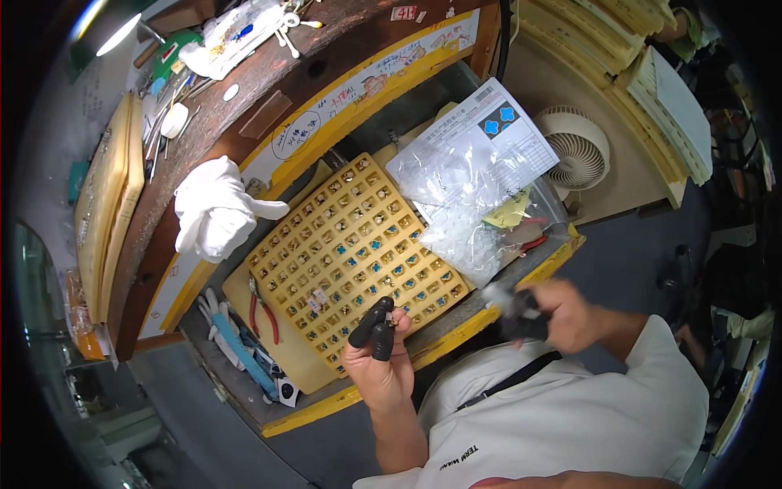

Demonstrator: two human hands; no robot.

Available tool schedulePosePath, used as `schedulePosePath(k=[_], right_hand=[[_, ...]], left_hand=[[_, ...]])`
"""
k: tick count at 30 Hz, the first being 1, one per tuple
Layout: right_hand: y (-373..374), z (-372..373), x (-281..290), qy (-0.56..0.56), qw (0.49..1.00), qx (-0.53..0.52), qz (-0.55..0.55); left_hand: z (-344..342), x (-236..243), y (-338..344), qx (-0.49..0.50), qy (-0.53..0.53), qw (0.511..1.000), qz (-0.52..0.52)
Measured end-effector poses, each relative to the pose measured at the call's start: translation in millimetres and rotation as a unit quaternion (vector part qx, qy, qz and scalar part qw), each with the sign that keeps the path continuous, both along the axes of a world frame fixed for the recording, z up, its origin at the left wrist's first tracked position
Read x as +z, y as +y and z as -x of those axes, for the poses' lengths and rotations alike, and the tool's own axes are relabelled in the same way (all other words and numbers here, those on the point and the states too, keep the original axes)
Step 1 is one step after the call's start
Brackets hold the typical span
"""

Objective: Placing small blue stones into black jewelry molds and adjusting them using pliers.

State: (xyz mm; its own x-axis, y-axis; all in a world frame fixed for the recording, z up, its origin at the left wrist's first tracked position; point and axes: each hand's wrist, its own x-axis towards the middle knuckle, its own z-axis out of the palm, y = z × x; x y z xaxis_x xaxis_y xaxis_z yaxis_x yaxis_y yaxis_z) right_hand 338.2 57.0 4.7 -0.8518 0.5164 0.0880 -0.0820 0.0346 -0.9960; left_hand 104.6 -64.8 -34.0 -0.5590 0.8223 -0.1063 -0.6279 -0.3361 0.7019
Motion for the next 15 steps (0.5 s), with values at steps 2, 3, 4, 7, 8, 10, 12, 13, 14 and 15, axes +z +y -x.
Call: schedulePosePath(k=[2, 3, 4, 7, 8, 10, 12, 13, 14, 15], right_hand=[[-29.2, 20.5, -15.0, -0.024, 0.942, 0.086, 0.322], [-35.3, 32.6, -18.2, 0.011, 0.927, 0.121, 0.355], [-41.6, 41.2, -26.1, 0.040, 0.914, 0.152, 0.375], [-48.4, 58.5, -39.2, 0.071, 0.890, 0.203, 0.401], [-49.0, 60.9, -40.3, 0.075, 0.873, 0.209, 0.434], [-45.0, 62.1, -38.9, 0.074, 0.869, 0.217, 0.439], [-43.0, 62.9, -38.1, 0.061, 0.873, 0.220, 0.430], [-42.6, 62.6, -38.7, 0.061, 0.873, 0.220, 0.431], [-42.4, 62.9, -40.1, 0.060, 0.869, 0.222, 0.438], [-42.1, 63.1, -41.1, 0.060, 0.865, 0.224, 0.446]], left_hand=[[-0.6, -0.5, -1.1, 0.013, -0.057, 0.998, -0.014], [-2.2, 1.0, -0.8, 0.012, -0.066, 0.998, -0.016], [-3.7, 2.4, 0.2, 0.011, -0.076, 0.997, -0.018], [-2.4, 2.8, -3.8, -0.004, -0.082, 0.997, -0.010], [-3.2, 2.2, -4.4, 0.001, -0.083, 0.997, -0.005], [-3.5, 1.6, -3.7, -0.001, -0.079, 0.997, -0.009], [-2.9, 1.9, -4.0, -0.004, -0.075, 0.997, -0.014], [-2.8, 2.7, -3.9, -0.015, -0.070, 0.997, 0.000], [-2.2, 2.5, -4.0, -0.026, -0.065, 0.997, 0.015], [-1.7, 1.8, -3.8, -0.025, -0.065, 0.997, 0.016]])
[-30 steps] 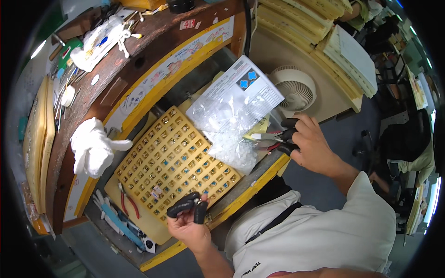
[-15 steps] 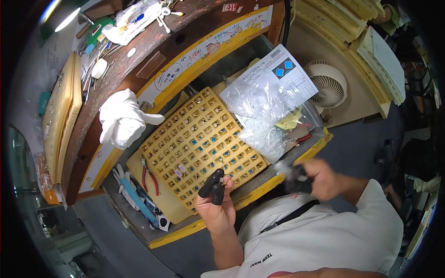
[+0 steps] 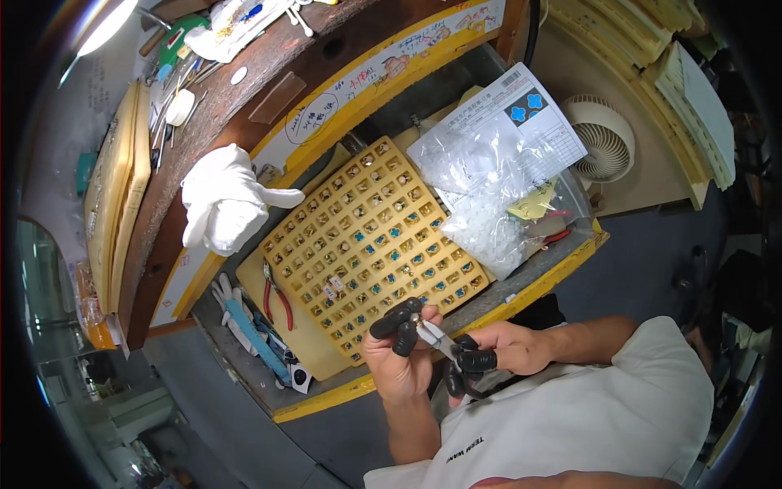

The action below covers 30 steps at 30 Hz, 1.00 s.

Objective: Placing small blue stones into black jewelry molds and adjusting them using pliers.

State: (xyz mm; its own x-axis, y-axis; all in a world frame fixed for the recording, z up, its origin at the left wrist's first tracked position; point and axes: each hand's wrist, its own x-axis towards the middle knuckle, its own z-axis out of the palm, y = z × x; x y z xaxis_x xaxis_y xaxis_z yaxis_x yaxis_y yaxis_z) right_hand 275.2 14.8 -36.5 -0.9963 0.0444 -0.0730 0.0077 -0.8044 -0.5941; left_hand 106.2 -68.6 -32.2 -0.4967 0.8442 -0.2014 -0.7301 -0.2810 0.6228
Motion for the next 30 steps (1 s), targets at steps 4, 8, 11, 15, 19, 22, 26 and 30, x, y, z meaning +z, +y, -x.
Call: schedulePosePath(k=[4, 8, 11, 15, 19, 22, 26, 30], right_hand=[[2.9, -1.0, 0.8, 0.003, 1.000, 0.005, -0.015], [2.3, -1.9, 0.9, -0.003, 1.000, 0.014, -0.001], [2.0, -2.3, 1.8, -0.007, 1.000, 0.015, 0.010], [-1.6, -3.4, 2.2, -0.023, 0.999, 0.009, 0.045], [-0.5, -3.9, 5.4, -0.029, 0.998, 0.015, 0.055], [-2.6, -3.7, 5.9, -0.038, 0.998, 0.019, 0.044], [-10.0, -3.8, 3.3, -0.041, 0.997, -0.001, 0.069], [-13.2, -1.2, 5.6, -0.031, 0.997, -0.025, 0.072]], left_hand=[[0.8, -1.7, -0.1, -0.008, -0.005, 1.000, -0.005], [0.3, -3.4, -0.3, -0.005, -0.015, 1.000, -0.006], [0.2, -3.3, 0.0, -0.005, -0.006, 1.000, 0.002], [0.2, -5.2, -0.4, -0.018, -0.015, 1.000, -0.009], [-0.2, -6.3, -1.2, -0.020, -0.022, 0.999, -0.021], [-0.4, -3.7, -1.7, -0.020, -0.023, 0.999, -0.015], [-1.3, -4.7, -2.3, -0.023, -0.020, 0.999, -0.009], [-1.9, -5.5, -1.0, -0.030, -0.023, 0.999, -0.018]])
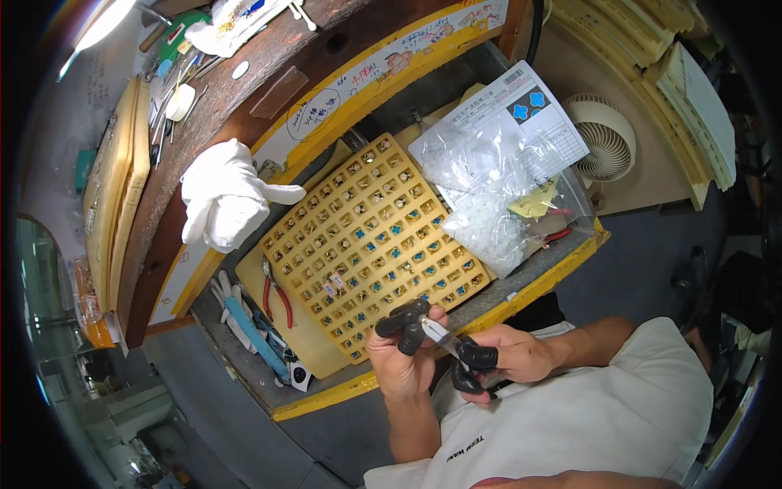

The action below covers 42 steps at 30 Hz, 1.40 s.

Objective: Placing small blue stones into black jewelry molds and adjusting them using pliers.

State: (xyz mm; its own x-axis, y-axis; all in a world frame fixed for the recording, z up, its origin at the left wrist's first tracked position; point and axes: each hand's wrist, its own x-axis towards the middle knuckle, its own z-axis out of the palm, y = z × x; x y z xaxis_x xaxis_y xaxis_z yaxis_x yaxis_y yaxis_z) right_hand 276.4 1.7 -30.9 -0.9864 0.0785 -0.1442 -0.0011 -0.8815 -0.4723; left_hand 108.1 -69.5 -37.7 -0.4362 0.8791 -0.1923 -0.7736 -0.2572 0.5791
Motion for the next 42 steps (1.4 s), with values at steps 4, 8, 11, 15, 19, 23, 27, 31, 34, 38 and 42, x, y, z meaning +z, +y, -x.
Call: schedulePosePath(k=[4, 8, 11, 15, 19, 23, 27, 31, 34, 38, 42], right_hand=[[-1.7, -0.1, 3.2, -0.002, 1.000, -0.006, 0.000], [2.9, -0.5, 4.8, -0.025, 1.000, 0.006, 0.005], [8.5, -4.1, 1.0, -0.025, 0.999, 0.027, -0.010], [14.4, -9.7, -2.2, 0.016, 0.998, 0.064, -0.023], [26.3, -16.0, 0.8, 0.024, 0.996, 0.060, -0.060], [35.4, -25.6, 12.1, 0.005, 0.989, 0.011, -0.145], [41.9, -33.0, 13.3, -0.012, 0.984, -0.025, -0.175], [49.1, -41.9, 12.1, -0.042, 0.975, -0.053, -0.211], [55.1, -48.8, 15.6, -0.071, 0.972, -0.087, -0.206], [70.6, -57.7, 30.5, -0.125, 0.946, -0.143, -0.263], [83.9, -85.6, 43.6, -0.238, 0.835, -0.217, -0.446]], left_hand=[[-0.9, 1.6, -1.2, -0.002, 0.009, 1.000, 0.013], [1.2, 16.2, 2.5, -0.012, 0.034, 0.998, 0.058], [16.5, 7.3, -5.3, -0.038, 0.083, 0.994, 0.056], [50.0, 18.5, -13.7, 0.008, 0.178, 0.983, 0.044], [114.3, 27.8, -13.5, 0.189, 0.505, 0.807, 0.240], [156.9, 9.7, -13.8, 0.161, 0.626, 0.718, 0.260], [159.6, 5.9, -5.0, 0.113, 0.710, 0.639, 0.272], [166.9, 5.5, -3.6, 0.101, 0.776, 0.564, 0.265], [166.5, 4.4, -4.2, 0.107, 0.769, 0.573, 0.264], [167.9, 0.4, -6.5, 0.102, 0.749, 0.596, 0.270], [148.1, 10.2, -9.3, 0.109, 0.757, 0.562, 0.314]])
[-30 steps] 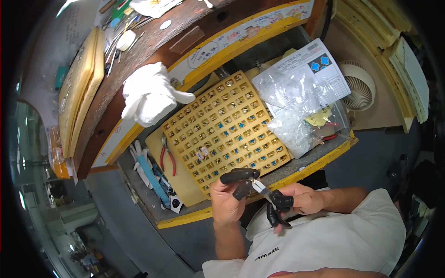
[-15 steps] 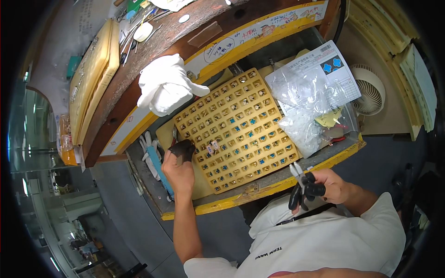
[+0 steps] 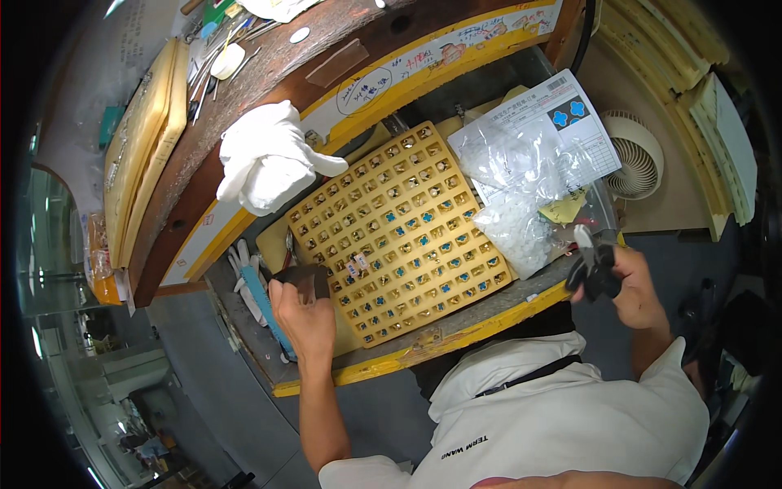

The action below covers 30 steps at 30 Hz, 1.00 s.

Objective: Placing small blue stones into black jewelry molds and adjusting them using pliers.

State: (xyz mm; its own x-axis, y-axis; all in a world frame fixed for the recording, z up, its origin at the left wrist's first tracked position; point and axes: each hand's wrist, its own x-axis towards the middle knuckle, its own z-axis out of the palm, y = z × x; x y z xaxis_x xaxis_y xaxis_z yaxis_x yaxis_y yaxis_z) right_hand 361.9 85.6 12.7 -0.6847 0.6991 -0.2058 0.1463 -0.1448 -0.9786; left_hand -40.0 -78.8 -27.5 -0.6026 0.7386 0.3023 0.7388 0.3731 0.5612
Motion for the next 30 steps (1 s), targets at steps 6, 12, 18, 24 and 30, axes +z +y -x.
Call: schedulePosePath(k=[6, 12, 18, 24, 30], right_hand=[[9.1, -9.6, 9.1, -0.260, 0.869, -0.067, -0.417], [7.8, -15.4, -4.2, -0.359, 0.794, -0.011, -0.491], [20.5, -7.3, 7.1, -0.340, 0.760, 0.038, -0.553], [48.1, 8.9, 9.8, -0.219, 0.803, -0.054, -0.552], [85.7, 47.8, 11.3, -0.176, 0.861, -0.018, -0.477]], left_hand=[[-7.3, 6.3, 1.0, 0.065, -0.019, 0.989, 0.135], [11.7, -6.4, 1.4, 0.082, -0.140, 0.976, 0.142], [19.7, -15.9, -9.0, 0.105, -0.149, 0.980, 0.085], [-20.8, 17.5, 5.6, 0.045, -0.241, 0.968, -0.056], [-92.6, 32.4, 54.3, -0.213, -0.224, 0.947, -0.086]])
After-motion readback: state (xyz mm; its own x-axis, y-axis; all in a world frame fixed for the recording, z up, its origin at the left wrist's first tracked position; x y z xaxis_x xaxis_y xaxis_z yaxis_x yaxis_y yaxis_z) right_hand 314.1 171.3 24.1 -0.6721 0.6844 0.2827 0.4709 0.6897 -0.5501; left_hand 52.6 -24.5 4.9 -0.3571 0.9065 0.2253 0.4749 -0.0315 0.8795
